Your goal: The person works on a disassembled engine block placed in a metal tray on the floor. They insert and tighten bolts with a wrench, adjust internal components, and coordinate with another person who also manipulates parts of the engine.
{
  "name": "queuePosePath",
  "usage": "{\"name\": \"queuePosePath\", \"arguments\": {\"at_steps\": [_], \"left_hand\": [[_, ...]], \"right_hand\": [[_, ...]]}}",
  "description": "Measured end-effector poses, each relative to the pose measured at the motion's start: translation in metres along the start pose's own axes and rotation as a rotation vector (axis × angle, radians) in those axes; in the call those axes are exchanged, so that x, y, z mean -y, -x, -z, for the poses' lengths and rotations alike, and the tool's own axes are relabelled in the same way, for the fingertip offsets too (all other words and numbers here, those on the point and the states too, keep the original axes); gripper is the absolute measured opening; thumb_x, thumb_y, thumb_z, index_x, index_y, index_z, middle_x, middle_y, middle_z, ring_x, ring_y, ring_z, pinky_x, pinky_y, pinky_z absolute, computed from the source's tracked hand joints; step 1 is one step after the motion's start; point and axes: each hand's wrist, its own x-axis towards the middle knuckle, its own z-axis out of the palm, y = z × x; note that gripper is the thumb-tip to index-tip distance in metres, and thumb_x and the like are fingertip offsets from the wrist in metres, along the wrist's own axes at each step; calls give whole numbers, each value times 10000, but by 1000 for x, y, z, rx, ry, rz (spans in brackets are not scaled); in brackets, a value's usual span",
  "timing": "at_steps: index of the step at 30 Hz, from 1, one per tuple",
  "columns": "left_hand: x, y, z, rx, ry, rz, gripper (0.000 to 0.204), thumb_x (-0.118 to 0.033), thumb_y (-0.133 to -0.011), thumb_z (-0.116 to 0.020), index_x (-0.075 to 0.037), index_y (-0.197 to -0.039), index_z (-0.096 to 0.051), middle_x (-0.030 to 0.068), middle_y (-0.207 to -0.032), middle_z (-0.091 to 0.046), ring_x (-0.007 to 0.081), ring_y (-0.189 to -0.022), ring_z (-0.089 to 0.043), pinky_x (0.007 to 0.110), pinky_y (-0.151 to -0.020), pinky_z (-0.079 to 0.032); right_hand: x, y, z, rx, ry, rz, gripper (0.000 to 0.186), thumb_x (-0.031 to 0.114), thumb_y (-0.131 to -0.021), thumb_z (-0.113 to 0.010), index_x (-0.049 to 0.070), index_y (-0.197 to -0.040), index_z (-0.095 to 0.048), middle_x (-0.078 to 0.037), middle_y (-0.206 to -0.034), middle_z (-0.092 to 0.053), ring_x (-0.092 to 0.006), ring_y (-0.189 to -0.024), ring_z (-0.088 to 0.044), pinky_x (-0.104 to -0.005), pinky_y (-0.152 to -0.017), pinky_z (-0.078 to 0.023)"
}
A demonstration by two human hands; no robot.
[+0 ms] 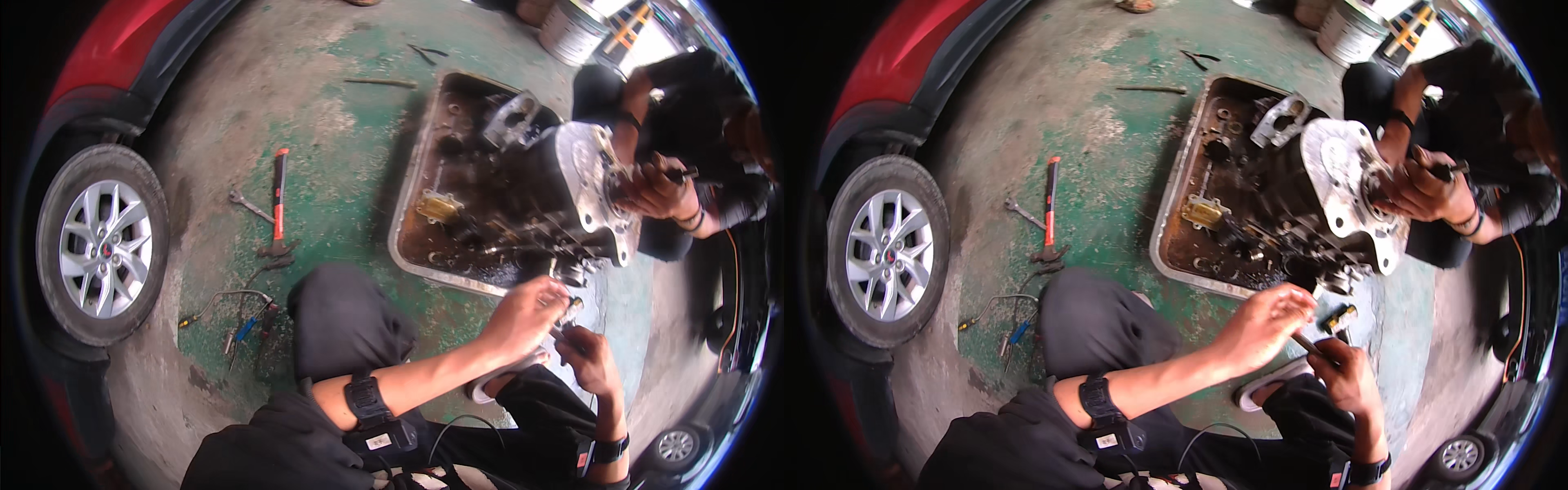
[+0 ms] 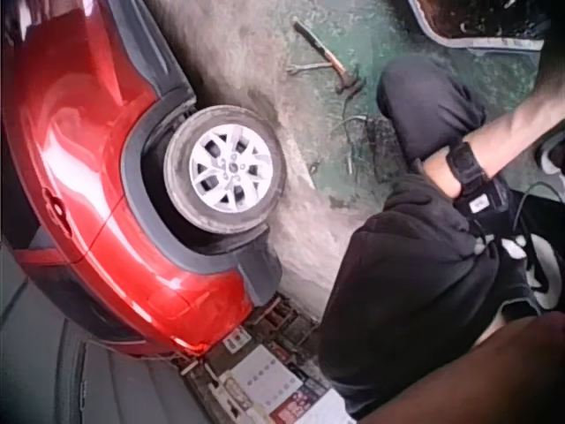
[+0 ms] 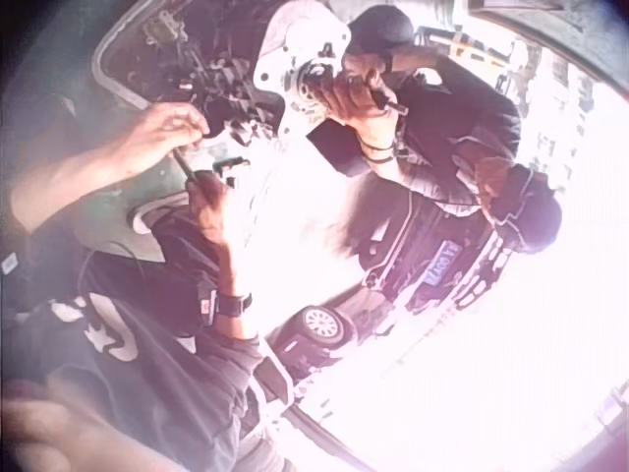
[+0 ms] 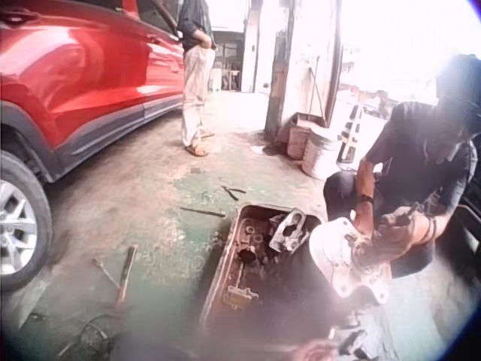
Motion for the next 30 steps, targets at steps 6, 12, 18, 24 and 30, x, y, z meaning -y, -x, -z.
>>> {"name": "queuePosePath", "arguments": {"at_steps": [6, 12, 18, 24, 30], "left_hand": [[-13, 6, 11, -82, -44, -47, 193, -182, -906, -573, -12, -998, -577, 71, -873, -614, 149, -832, -609, 292, -731, -491], [-22, 11, 25, -203, 91, -45, 175, -144, -895, -571, -15, -1013, -571, 100, -918, -640, 135, -629, -593, 287, -551, -480], [-10, 9, 34, -10, 393, -60, 133, 12, -843, -640, -8, -952, -566, 57, -854, -629, 114, -786, -621, 254, -695, -520], [-15, 17, 39, -15, 115, -185, 254, 59, -801, -675, -11, -1024, -576, 38, -931, -615, 87, -799, -610, 200, -720, -504], [-25, 13, 44, -94, 38, 179, 179, -22, -831, -678, -36, -988, -591, 5, -812, -589, 30, -659, -508, 174, -541, -400]], "right_hand": [[-2, 9, 2, -152, -154, 60, 150, 84, -832, -624, -51, -896, -605, -56, -695, -600, -120, -634, -544, -270, -598, -445], [-14, 13, -5, -321, -115, 137, 336, 316, -844, -652, -17, -812, -624, -41, -677, -568, -136, -680, -504, -281, -655, -385], [-26, 16, -11, -356, -218, 124, 224, 183, -836, -633, -32, -776, -610, -9, -676, -538, -76, -624, -419, -231, -558, -299], [-23, 10, -8, -168, -537, -18, 187, 100, -840, -674, -55, -938, -642, -57, -808, -645, -127, -773, -595, -244, -712, -466], [-12, 2, -11, -131, -445, 27, 249, 183, -828, -713, -17, -972, -674, -38, -833, -658, -107, -805, -579, -248, -742, -463]]}}
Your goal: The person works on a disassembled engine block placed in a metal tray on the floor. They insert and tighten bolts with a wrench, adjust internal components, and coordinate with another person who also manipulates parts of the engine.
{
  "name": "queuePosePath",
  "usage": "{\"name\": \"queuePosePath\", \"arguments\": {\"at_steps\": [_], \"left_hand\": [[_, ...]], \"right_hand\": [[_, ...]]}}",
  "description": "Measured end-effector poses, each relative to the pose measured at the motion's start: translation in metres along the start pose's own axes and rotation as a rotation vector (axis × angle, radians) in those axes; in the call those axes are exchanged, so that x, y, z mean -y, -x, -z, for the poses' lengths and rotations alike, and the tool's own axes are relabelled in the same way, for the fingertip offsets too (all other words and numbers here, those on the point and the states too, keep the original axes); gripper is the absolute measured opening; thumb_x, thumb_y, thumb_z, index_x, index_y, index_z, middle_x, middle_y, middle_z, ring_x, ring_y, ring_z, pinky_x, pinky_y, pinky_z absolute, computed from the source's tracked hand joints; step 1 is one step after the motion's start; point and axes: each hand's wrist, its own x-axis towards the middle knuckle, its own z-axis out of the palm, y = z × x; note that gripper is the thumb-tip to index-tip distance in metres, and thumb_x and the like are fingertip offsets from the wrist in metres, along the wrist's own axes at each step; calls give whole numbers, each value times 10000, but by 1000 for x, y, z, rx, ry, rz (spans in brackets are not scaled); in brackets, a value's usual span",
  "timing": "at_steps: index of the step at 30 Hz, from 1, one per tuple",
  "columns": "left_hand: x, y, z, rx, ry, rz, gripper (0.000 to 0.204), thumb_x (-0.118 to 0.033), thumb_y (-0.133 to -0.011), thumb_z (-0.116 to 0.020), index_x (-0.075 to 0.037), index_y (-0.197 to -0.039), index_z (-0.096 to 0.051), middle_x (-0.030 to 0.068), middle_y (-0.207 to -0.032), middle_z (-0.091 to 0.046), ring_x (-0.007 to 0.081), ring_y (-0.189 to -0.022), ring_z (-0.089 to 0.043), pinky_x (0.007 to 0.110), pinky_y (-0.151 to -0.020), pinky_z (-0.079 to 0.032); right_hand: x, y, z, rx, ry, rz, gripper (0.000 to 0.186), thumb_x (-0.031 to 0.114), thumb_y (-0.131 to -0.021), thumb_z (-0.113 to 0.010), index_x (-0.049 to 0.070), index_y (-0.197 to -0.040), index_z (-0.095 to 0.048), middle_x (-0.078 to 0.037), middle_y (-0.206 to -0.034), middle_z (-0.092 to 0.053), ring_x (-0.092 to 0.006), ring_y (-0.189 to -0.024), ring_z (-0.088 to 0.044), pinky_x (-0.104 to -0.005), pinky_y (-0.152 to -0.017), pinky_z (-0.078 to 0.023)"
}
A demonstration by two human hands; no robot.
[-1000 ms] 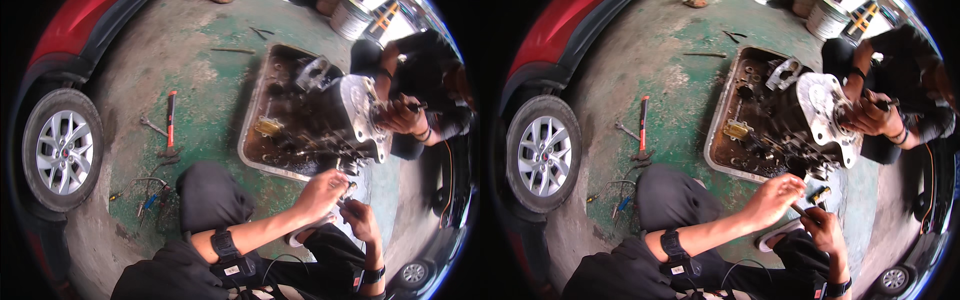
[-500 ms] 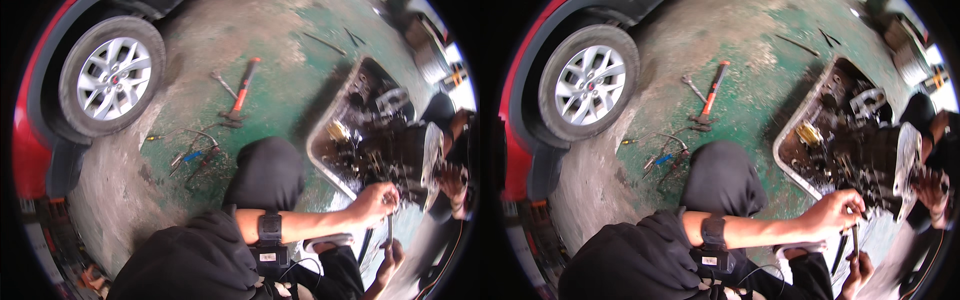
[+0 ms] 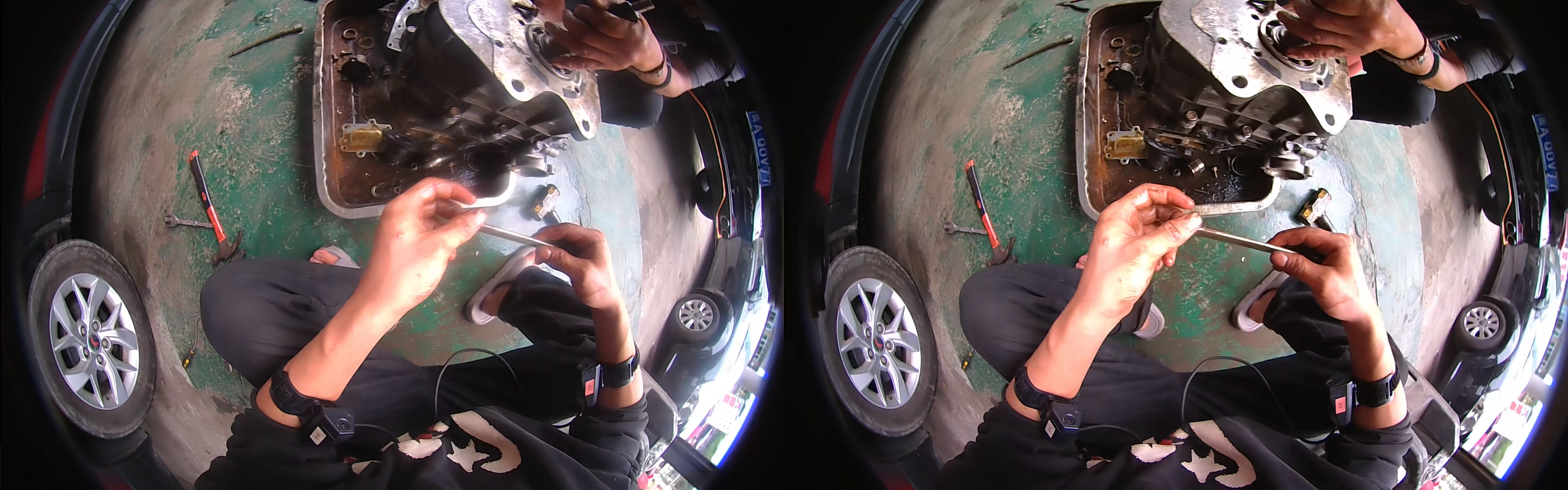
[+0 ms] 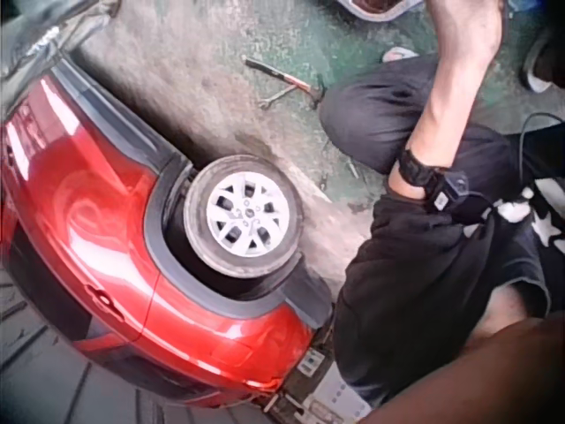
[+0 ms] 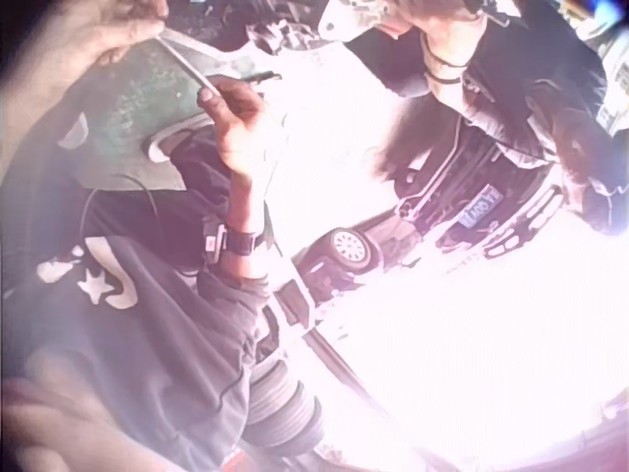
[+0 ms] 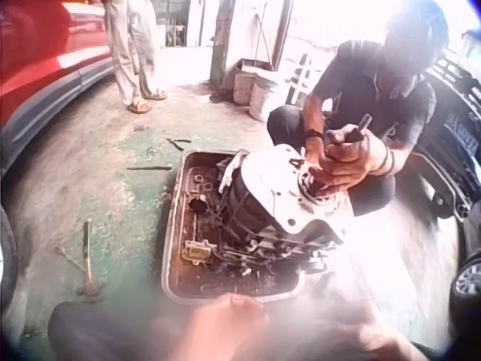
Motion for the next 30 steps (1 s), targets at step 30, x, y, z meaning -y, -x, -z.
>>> {"name": "queuePosePath", "arguments": {"at_steps": [30], "left_hand": [[-4, 2, 11, -86, 103, 69, 352, -109, -828, -680, -14, -1130, -526, 66, -911, -635, 105, -671, -589, 215, -578, -432]], "right_hand": [[3, -18, -3, -223, 743, 553, 147, 154, -754, -707, 95, -876, -651, -81, -717, -576, -279, -677, -592, -384, -610, -477]]}}
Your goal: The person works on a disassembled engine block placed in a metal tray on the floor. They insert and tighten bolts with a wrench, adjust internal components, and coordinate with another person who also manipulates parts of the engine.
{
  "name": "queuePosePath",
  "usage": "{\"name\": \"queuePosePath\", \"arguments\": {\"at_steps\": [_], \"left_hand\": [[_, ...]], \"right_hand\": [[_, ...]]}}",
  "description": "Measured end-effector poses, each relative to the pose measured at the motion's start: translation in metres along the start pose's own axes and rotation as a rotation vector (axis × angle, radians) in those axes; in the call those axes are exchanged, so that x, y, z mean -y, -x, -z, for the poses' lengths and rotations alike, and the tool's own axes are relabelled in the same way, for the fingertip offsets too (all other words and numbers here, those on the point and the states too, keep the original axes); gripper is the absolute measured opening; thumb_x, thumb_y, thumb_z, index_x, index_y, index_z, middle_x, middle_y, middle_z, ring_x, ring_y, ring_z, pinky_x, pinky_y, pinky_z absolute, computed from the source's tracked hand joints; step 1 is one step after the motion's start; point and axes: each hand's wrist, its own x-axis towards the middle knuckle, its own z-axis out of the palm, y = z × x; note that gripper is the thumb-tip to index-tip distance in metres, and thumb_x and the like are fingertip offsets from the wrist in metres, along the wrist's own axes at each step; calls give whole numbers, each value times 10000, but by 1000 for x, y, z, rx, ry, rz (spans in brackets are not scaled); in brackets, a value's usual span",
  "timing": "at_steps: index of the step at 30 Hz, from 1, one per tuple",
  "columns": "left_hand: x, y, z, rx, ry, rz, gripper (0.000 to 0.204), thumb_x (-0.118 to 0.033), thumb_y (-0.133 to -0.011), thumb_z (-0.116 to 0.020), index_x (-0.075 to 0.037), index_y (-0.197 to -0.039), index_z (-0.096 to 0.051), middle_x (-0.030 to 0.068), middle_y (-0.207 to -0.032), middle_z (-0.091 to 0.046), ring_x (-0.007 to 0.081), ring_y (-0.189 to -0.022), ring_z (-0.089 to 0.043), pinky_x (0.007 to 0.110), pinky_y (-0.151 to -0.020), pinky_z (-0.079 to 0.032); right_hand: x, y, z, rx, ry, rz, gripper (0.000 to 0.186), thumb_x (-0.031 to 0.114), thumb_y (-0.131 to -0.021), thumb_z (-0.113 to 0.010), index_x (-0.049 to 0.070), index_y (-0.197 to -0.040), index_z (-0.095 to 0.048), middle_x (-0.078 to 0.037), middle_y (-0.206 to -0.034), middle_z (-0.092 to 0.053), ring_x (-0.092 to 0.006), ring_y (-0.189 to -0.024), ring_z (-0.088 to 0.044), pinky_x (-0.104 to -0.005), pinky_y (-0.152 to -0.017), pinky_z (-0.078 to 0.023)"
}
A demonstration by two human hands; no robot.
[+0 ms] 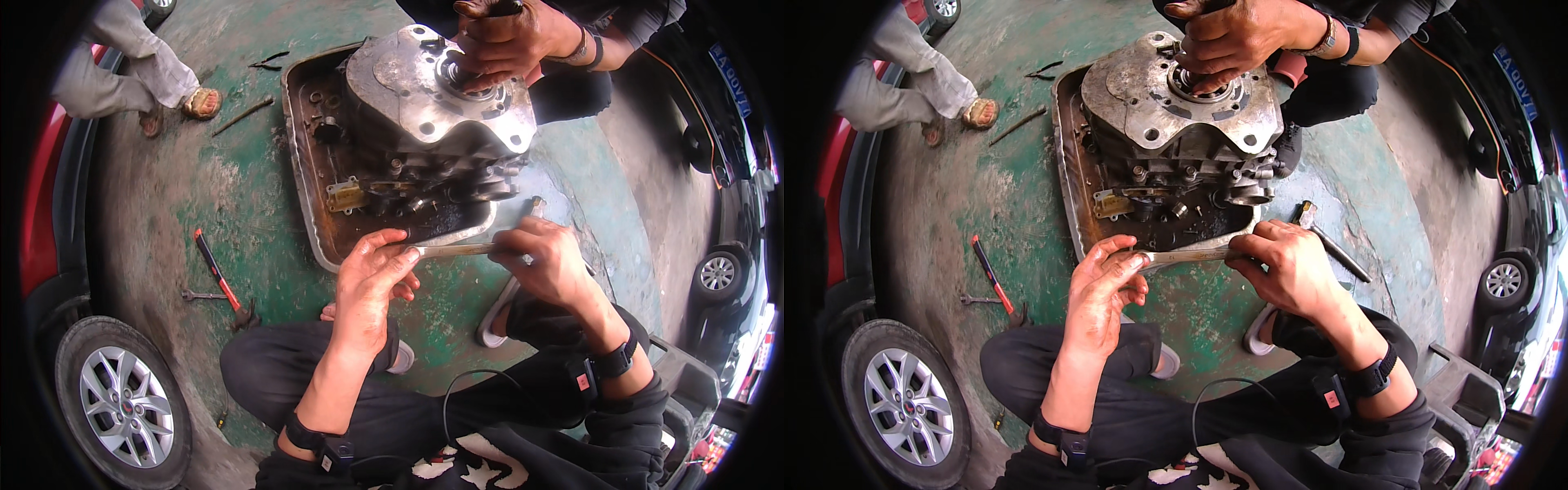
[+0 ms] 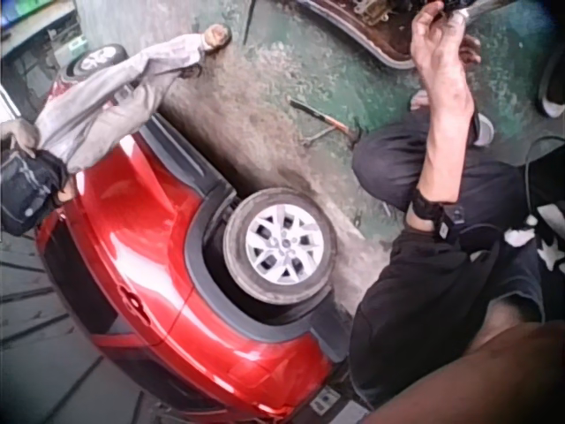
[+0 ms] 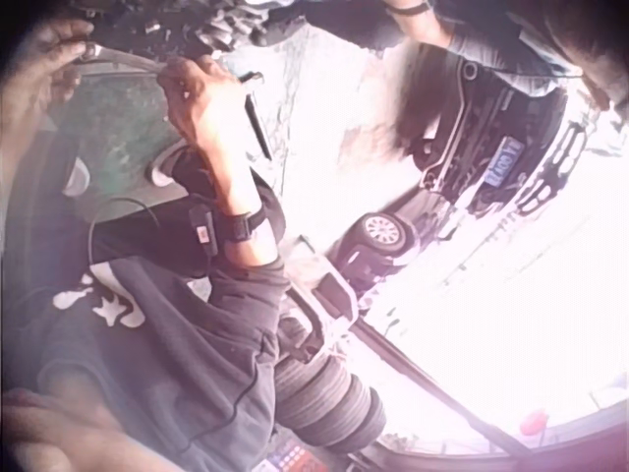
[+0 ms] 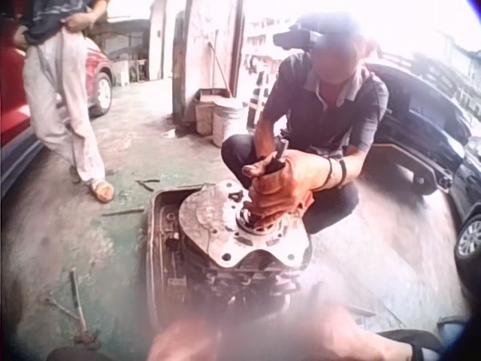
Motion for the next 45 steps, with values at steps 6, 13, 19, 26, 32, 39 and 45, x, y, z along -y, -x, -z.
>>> {"name": "queuePosePath", "arguments": {"at_steps": [6, 13, 19, 26, 32, 39, 45], "left_hand": [[3, -1, -9, -32, -229, -181, 351, -83, -833, -680, -39, -1145, -528, 51, -900, -620, 85, -725, -569, 217, -600, -430], [2, -3, -12, -45, -142, -153, 406, -152, -853, -636, -47, -1219, -494, 57, -901, -617, 150, -783, -604, 247, -579, -464], [4, 0, -15, -96, 24, -76, 429, -201, -870, -609, -93, -1262, -473, 65, -947, -588, 198, -889, -591, 305, -605, -499], [19, -20, -8, -296, -115, -202, 453, -231, -882, -596, -96, -1279, -428, 63, -980, -580, 177, -842, -586, 313, -576, -506], [17, -20, 19, -217, -34, -132, 298, -276, -922, -528, -78, -1143, -553, 82, -1064, -597, 156, -791, -598, 281, -599, -479], [14, -16, 12, -115, -8, -133, 318, -270, -931, -512, -58, -1165, -554, 101, -1065, -606, 164, -802, -612, 288, -618, -496], [12, -16, 13, -117, 13, -140, 310, -265, -935, -504, -51, -1153, -558, 103, -1049, -611, 166, -794, -619, 287, -619, -497]], "right_hand": [[0, 3, 2, 17, -72, 28, 165, 146, -769, -699, 84, -914, -649, -79, -728, -580, -272, -701, -588, -377, -620, -476], [0, 4, 4, -40, -48, 69, 190, 146, -766, -704, 75, -932, -647, -66, -719, -565, -262, -690, -555, -366, -618, -467], [-3, 4, -1, -34, -16, 46, 208, 159, -777, -693, 68, -960, -650, -62, -733, -565, -256, -712, -542, -363, -612, -461], [-14, -5, -3, -12, -14, 34, 225, 172, -779, -693, 60, -970, -654, -70, -749, -575, -270, -743, -553, -375, -652, -477], [-44, -8, 10, -93, -79, -165, 212, 141, -841, -638, 21, -1015, -648, -132, -786, -601, -308, -773, -556, -388, -705, -447], [-63, -18, -1, -76, -84, -283, 272, 194, -875, -615, 15, -1078, -643, -167, -876, -630, -329, -831, -587, -391, -747, -463], [-67, -21, -5, -5, 2, -315, 281, 212, -877, -608, 33, -1091, -644, -170, -844, -624, -333, -800, -600, -390, -726, -473]]}}
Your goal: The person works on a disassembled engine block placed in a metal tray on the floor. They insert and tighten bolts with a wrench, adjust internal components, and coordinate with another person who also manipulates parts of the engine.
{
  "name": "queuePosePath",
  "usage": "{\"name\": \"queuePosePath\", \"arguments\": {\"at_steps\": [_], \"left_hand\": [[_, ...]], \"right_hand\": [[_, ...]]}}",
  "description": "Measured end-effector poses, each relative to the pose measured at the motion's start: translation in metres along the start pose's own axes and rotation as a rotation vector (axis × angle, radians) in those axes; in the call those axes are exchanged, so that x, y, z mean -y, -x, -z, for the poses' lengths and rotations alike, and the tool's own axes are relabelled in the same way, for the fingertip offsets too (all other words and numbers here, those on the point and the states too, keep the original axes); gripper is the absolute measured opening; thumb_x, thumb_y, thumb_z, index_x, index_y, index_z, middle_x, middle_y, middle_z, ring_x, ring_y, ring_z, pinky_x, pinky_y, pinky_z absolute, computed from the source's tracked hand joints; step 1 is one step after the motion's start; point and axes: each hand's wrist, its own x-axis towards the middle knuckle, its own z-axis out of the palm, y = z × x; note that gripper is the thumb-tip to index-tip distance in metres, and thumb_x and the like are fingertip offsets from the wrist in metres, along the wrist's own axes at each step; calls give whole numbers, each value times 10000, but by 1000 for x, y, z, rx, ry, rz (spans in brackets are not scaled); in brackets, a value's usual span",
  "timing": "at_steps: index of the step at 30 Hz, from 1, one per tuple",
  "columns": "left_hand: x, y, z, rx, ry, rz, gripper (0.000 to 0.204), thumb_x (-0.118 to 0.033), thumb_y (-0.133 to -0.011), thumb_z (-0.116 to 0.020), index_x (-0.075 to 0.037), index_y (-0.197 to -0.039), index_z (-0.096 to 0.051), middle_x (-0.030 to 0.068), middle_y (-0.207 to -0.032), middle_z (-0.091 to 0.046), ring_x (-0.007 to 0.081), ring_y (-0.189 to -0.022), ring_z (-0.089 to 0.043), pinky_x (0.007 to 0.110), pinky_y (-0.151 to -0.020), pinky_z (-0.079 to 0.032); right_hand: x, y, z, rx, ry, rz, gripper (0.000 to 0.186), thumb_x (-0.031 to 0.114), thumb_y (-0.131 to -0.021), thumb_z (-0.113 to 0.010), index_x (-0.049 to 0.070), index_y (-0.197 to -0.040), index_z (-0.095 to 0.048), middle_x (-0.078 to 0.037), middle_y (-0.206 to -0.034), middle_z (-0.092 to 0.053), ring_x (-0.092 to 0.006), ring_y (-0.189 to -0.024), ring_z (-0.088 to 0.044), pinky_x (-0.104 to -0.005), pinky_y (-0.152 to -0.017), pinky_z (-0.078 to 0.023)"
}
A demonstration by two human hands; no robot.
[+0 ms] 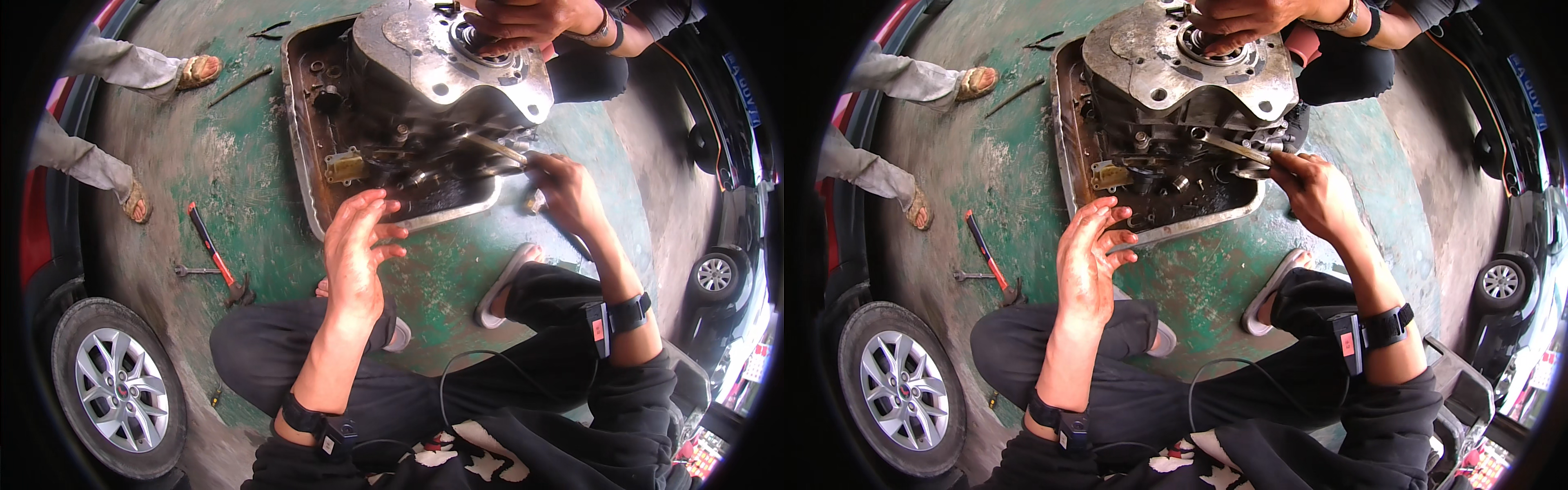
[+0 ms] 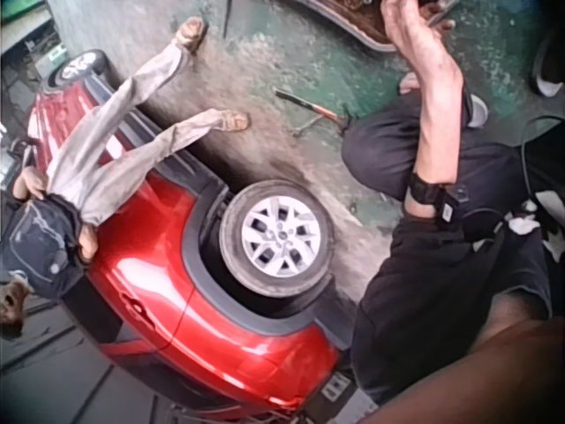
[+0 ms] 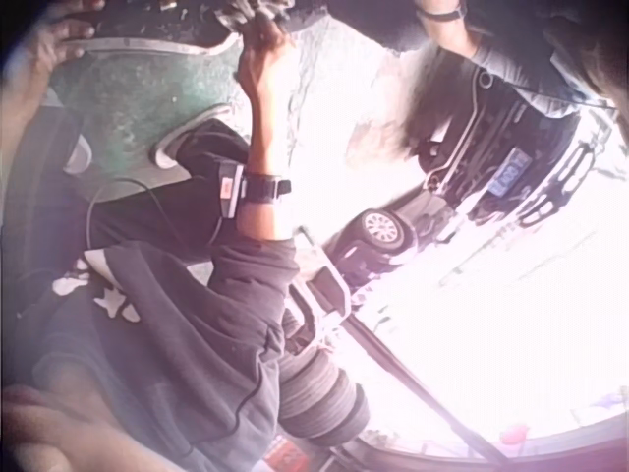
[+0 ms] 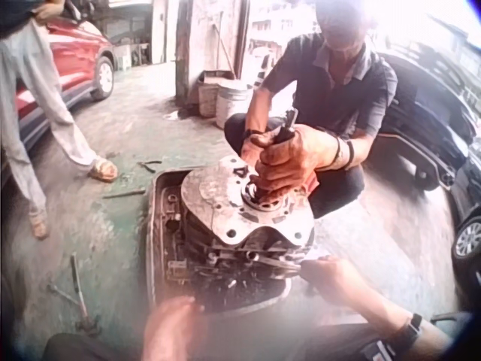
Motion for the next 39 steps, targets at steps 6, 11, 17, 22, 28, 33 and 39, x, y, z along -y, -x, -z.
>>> {"name": "queuePosePath", "arguments": {"at_steps": [6, 11, 17, 22, 28, 33, 39], "left_hand": [[-3, 3, 2, 5, 12, 11, 308, -258, -936, -500, -43, -1150, -555, 106, -1042, -614, 163, -789, -621, 280, -619, -493], [-6, 5, 0, 12, 22, 7, 298, -244, -926, -519, -44, -1145, -553, 101, -1012, -624, 158, -776, -619, 274, -621, -486], [-8, 4, -1, -9, 23, 17, 290, -247, -920, -531, -47, -1128, -554, 102, -1002, -627, 151, -768, -615, 275, -620, -479], [-7, 4, 3, -4, 15, 15, 293, -254, -925, -523, -48, -1131, -553, 101, -1001, -627, 150, -767, -614, 274, -623, -480], [-7, 5, 3, -2, 41, 25, 289, -247, -920, -530, -46, -1126, -554, 93, -981, -630, 145, -764, -607, 268, -612, -481], [-6, 3, 0, -56, 20, 9, 256, -227, -907, -558, -57, -1098, -561, 70, -983, -623, 138, -774, -604, 265, -604, -477], [27, -19, -12, 8, -218, -100, 230, -119, -878, -631, -32, -1084, -575, 38, -947, -620, 102, -801, -585, 225, -640, -460]], "right_hand": [[5, 4, -5, 13, 53, 4, 280, 226, -867, -617, 53, -1083, -657, -182, -849, -647, -337, -771, -632, -391, -686, -489], [18, 10, -10, 150, 103, -126, 278, 246, -850, -626, 58, -1051, -670, -196, -781, -650, -349, -728, -644, -400, -664, -498], [52, 16, -24, 383, -59, -188, 287, 249, -866, -617, -12, -986, -631, -161, -645, -636, -263, -594, -654, -364, -575, -501], [83, 25, -41, 608, -768, -474, 271, 202, -928, -575, -53, -1018, -564, -104, -725, -656, -149, -611, -638, -294, -563, -522], [96, 28, -66, 629, -912, -334, 213, 159, -963, -506, -41, -895, -535, -90, -740, -631, -163, -666, -635, -290, -636, -518], [74, 32, -46, 400, -547, -342, 332, 304, -956, -515, -7, -903, -618, -41, -628, -544, -123, -585, -511, -313, -564, -424], [21, 35, -18, 47, -315, -504, 517, 474, -853, -635, -6, -662, -632, -26, -503, -472, -108, -518, -430, -317, -495, -346]]}}
